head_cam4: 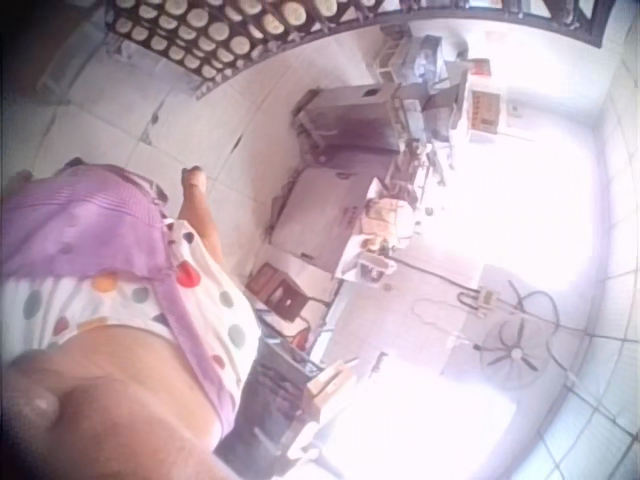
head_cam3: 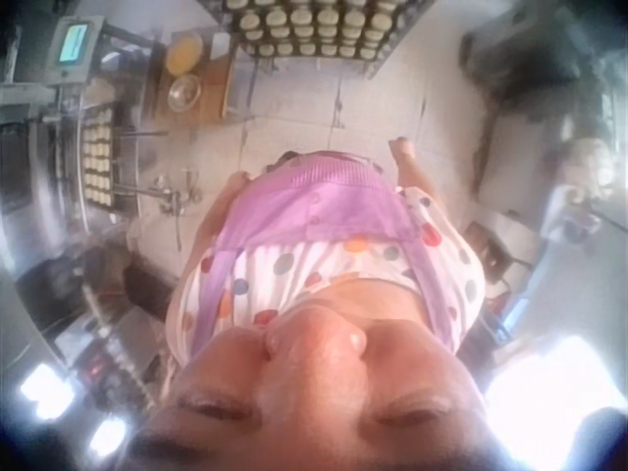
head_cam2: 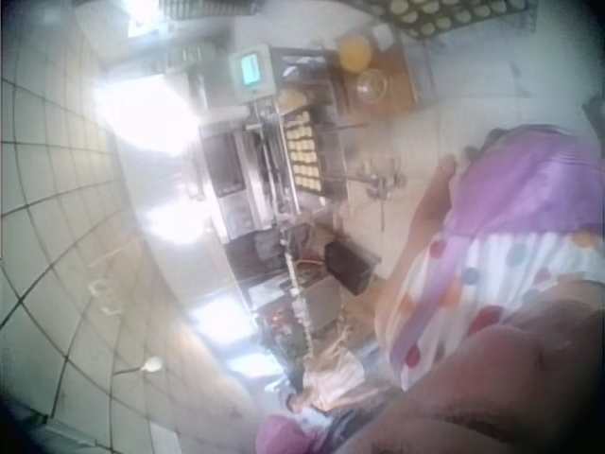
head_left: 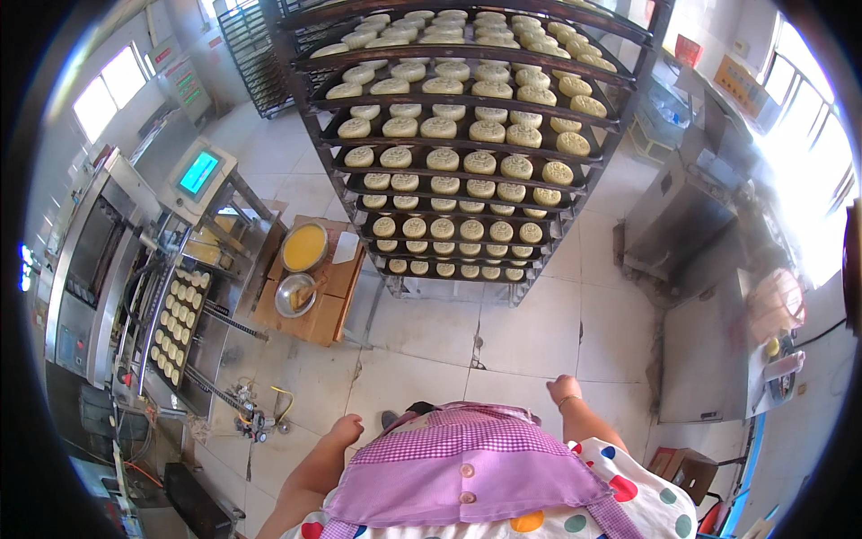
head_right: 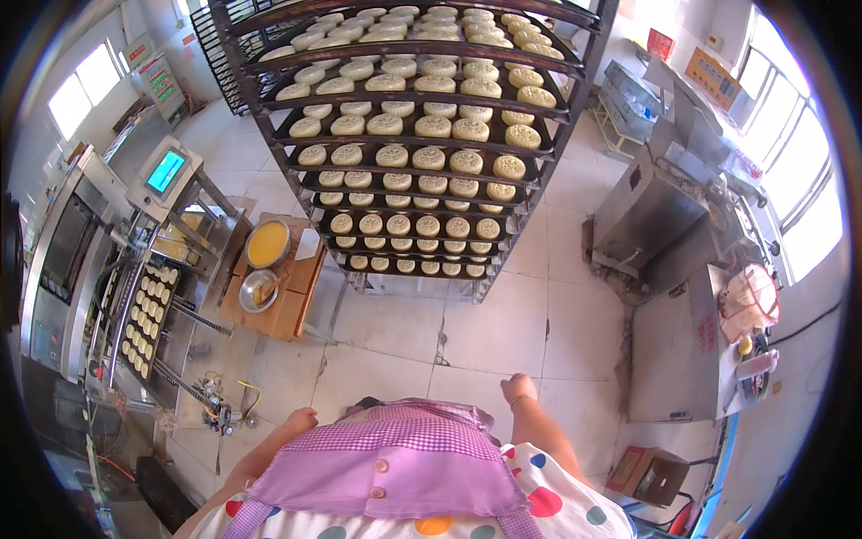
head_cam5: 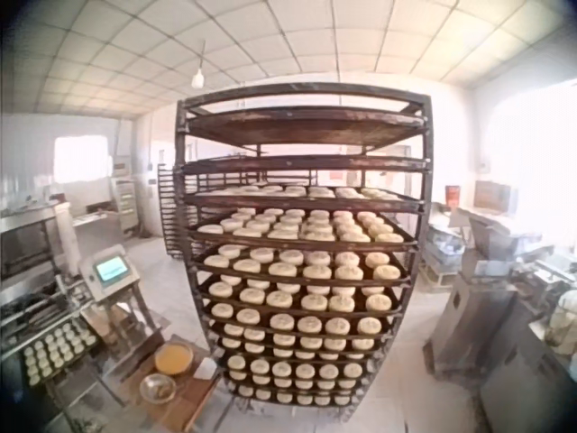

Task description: The person applies a liquid glaze to mooncakes on a tray using a brush, places the tray onto a cooling rack, and затем retrieves an empty tray to place it into an oven.

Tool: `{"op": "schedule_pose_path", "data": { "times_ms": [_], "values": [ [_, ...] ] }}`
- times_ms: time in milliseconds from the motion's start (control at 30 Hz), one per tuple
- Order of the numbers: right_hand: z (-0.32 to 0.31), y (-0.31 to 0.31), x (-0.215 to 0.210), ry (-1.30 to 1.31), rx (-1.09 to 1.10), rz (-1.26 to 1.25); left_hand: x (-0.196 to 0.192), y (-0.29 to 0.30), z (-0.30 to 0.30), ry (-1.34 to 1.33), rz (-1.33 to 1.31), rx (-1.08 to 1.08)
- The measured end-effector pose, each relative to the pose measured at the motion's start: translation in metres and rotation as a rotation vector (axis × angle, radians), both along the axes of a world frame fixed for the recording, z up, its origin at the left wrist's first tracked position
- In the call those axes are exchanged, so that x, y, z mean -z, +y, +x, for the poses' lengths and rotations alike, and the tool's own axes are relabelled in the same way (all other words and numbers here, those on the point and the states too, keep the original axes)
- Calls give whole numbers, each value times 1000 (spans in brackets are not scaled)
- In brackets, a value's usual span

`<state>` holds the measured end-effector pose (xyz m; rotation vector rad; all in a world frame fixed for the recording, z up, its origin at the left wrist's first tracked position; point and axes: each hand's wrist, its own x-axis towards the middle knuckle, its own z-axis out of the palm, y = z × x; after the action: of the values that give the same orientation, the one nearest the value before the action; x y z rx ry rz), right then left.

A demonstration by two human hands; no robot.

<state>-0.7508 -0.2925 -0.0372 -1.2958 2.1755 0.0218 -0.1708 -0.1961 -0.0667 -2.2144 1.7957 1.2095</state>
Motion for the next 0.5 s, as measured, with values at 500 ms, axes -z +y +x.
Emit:
{"op": "schedule_pose_path", "data": {
  "times_ms": [500],
  "values": [
    [153,-15,2,-218,-454,58,74,43,111,81,216,111]
  ]
}}
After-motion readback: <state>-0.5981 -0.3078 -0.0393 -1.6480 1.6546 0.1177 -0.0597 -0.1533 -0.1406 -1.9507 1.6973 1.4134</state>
